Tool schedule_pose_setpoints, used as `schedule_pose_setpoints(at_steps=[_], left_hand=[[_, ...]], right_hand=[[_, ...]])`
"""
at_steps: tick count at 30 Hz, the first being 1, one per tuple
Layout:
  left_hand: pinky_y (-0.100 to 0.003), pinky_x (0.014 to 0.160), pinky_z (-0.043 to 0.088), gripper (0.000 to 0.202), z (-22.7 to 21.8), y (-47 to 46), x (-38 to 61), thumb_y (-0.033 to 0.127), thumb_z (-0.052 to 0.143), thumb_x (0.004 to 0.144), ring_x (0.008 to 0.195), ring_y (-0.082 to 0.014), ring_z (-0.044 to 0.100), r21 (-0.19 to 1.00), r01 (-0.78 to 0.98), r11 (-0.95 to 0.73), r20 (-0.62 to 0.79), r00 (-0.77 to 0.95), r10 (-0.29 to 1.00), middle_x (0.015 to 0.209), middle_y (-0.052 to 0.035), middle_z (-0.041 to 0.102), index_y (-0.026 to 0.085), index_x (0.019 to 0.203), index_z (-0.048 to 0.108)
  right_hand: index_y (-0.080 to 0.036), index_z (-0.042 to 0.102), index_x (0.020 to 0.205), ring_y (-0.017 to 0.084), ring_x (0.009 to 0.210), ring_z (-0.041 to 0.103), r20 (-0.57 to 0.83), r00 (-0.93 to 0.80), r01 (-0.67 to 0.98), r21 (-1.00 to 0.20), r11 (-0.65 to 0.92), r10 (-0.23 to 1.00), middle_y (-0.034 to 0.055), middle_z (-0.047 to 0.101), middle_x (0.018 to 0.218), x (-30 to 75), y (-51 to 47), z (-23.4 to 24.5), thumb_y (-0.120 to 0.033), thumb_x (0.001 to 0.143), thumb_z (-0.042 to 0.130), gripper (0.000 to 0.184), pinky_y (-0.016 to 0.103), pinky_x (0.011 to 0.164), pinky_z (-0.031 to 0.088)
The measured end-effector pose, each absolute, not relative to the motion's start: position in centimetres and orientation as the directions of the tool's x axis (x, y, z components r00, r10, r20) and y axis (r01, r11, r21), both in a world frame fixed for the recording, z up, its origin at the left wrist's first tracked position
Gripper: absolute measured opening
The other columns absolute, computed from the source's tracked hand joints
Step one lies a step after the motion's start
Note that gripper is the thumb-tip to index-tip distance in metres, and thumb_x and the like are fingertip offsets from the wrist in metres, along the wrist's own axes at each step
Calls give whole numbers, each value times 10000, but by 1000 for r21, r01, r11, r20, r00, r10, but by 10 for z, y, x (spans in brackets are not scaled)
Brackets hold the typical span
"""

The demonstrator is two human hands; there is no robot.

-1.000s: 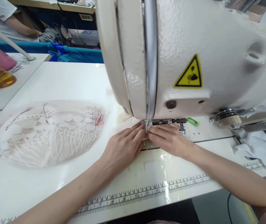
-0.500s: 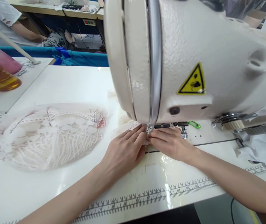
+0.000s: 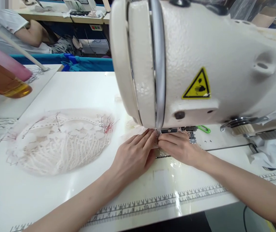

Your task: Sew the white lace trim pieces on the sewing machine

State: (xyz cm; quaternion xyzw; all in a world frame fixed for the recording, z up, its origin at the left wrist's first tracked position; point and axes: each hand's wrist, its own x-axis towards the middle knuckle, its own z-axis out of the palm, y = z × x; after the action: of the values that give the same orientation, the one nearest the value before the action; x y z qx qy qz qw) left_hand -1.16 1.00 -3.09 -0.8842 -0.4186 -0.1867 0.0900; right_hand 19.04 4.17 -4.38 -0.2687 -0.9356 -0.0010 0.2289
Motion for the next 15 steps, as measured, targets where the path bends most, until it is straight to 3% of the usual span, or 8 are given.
schedule_pose_setpoints(at_steps=[8, 15], left_hand=[[-387, 857, 572, 316, -32, 10, -9, 201, 467, 906, 1094, -270, 628, -10, 770, -639, 440, 577, 688, 1219, -133, 633, 92, 1167, 607], [-396, 845, 579, 317, -33, 11, -6, 202, 476, 905, 1081, -276, 634, -15, 770, -638, 443, 577, 686, 1202, -137, 643, 90, 1168, 612]], right_hand=[[-187, 631, 949, 133, 869, 605, 405, -746, 534, -111, 838, 529, 40, 658, 1016, 196, 42, -41, -78, 902, 462, 206, 273, 749, 473], [-236, 643, 969, 126, 842, 602, 452, -696, 613, -30, 790, 558, -7, 665, 1066, 198, 41, -42, -65, 874, 485, 252, 277, 713, 458]])
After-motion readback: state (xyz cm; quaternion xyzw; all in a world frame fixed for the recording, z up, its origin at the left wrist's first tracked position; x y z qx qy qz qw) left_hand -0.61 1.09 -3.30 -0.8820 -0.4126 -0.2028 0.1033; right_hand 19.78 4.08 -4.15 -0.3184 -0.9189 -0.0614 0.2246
